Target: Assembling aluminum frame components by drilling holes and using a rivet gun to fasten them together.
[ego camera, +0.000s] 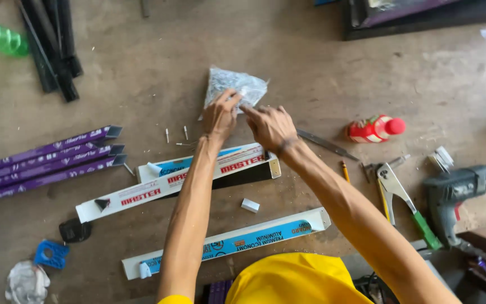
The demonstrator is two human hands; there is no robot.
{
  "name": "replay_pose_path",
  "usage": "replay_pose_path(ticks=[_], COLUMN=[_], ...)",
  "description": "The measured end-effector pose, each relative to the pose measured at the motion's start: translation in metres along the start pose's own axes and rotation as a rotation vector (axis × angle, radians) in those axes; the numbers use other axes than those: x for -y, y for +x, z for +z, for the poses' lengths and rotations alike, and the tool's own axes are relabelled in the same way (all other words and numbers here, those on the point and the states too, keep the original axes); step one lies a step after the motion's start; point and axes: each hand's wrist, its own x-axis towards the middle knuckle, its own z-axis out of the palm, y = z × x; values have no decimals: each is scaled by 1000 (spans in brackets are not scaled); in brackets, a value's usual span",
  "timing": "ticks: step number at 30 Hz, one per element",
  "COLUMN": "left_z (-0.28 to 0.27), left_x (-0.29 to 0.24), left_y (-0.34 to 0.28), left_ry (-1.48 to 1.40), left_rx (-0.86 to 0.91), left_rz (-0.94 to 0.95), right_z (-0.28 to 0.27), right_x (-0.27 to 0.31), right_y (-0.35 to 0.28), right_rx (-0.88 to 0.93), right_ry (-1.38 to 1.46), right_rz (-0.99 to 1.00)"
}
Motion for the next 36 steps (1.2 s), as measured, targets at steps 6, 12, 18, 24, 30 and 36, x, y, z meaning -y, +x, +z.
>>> replay_pose_path(ticks=[6, 12, 18, 24, 30, 36], left_z=[21, 34, 15, 27, -44, -73], left_x=[16, 21, 22, 27, -38, -102], left_y=[2, 15, 17, 7, -72, -205], left_ry=[-26, -187, -287, -32, -233, -404], left_rx=[-34, -171, -156, -135, -217, -151], left_rz=[-3, -51, -76, 22, 38, -4], right_z=[73, 60, 50, 18, -125, -173], right_x=[-55, -64, -58, -43, -19, -63], right_y=[54, 37, 28, 23, -56, -264], right_rx=[444, 383, 377, 481, -36, -62], right_ry=[-309, -172, -137, -213, 324, 115], right_rz=[108, 2, -24, -75, -103, 383])
